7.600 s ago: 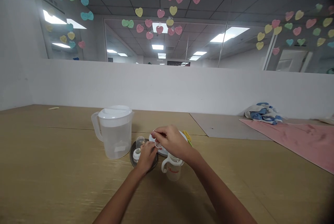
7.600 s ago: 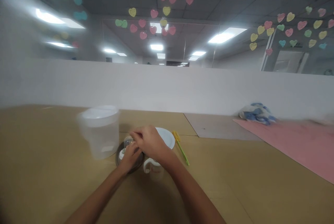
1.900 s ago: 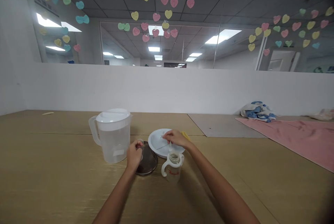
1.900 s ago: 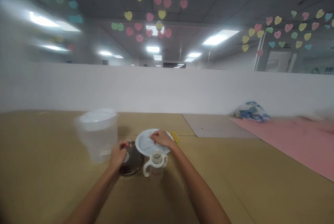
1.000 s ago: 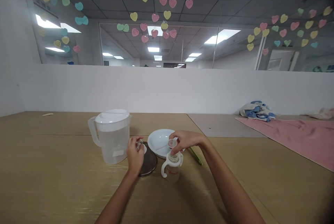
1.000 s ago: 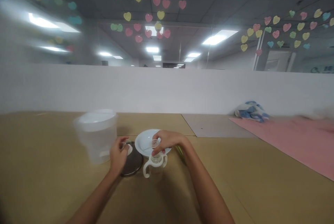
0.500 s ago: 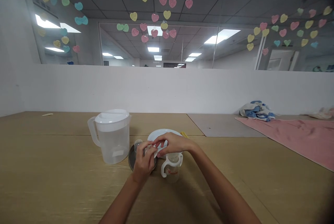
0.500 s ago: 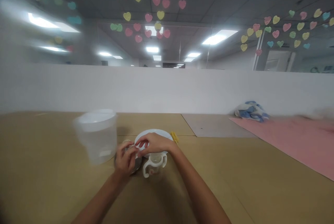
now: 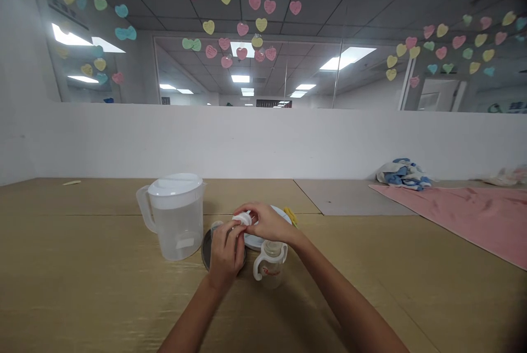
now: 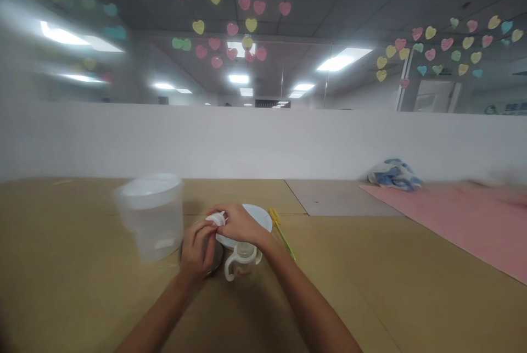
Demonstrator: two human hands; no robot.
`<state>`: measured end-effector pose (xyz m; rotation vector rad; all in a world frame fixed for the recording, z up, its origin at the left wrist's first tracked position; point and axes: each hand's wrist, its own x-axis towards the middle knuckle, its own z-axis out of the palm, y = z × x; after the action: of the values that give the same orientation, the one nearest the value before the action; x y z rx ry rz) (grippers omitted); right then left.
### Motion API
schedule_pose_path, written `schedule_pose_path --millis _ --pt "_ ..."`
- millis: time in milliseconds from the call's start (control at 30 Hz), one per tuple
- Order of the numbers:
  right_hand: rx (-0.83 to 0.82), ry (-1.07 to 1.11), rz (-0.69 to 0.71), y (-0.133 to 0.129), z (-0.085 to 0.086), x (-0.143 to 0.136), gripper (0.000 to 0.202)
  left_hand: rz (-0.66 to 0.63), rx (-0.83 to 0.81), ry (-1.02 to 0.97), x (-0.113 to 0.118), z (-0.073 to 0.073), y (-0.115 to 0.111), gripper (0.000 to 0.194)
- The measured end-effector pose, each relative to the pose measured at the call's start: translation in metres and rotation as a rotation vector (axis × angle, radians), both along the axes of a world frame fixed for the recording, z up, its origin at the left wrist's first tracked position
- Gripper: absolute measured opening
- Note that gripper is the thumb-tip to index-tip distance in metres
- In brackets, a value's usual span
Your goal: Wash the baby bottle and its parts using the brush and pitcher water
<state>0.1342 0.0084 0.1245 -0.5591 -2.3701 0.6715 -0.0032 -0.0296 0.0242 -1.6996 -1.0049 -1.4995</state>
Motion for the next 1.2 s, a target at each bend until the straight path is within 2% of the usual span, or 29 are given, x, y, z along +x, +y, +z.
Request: schedule_pose_path --millis 100,267,467,567,700,867,1000,1200 --pt "0.036 0.066 -0.047 -0.003 0.0 -0.003 0.033 -0.005 -0.041 -0.091 0.0 0.002 0.002 0.025" --pt "0.075 0.141 -0.072 -0.006 -0.001 -0.006 0.036 -0.084 -0.07 -0.199 0.001 0.007 0.001 0.018" --pt "0.081 0.115 -0.065 -0.006 0.0 -0.004 0.032 -0.104 -0.101 -0.263 0.001 0.005 0.002 0.009" --pt "0.095 0.117 -0.073 -0.007 0.001 -0.003 0.033 -0.152 -0.125 -0.31 0.001 0.001 0.004 0.008" --pt "0.053 0.039 -0.076 -0.008 0.002 -0.001 0.031 -0.224 -0.229 -0.473 0.004 -0.004 0.006 0.016" --pt "0.056 -0.049 -0.045 -0.007 0.007 0.004 0.022 -0.216 -0.279 -0.534 0.009 -0.005 0.003 0.02" --pt "-0.043 -0.059 0.039 0.0 0.01 0.01 0.022 -0.192 -0.288 -0.534 0.011 -0.006 0.0 0.02" --pt "-0.332 -0.011 0.104 0.014 0.008 0.015 0.029 -0.166 -0.307 -0.513 0.012 -0.007 -0.001 0.02"
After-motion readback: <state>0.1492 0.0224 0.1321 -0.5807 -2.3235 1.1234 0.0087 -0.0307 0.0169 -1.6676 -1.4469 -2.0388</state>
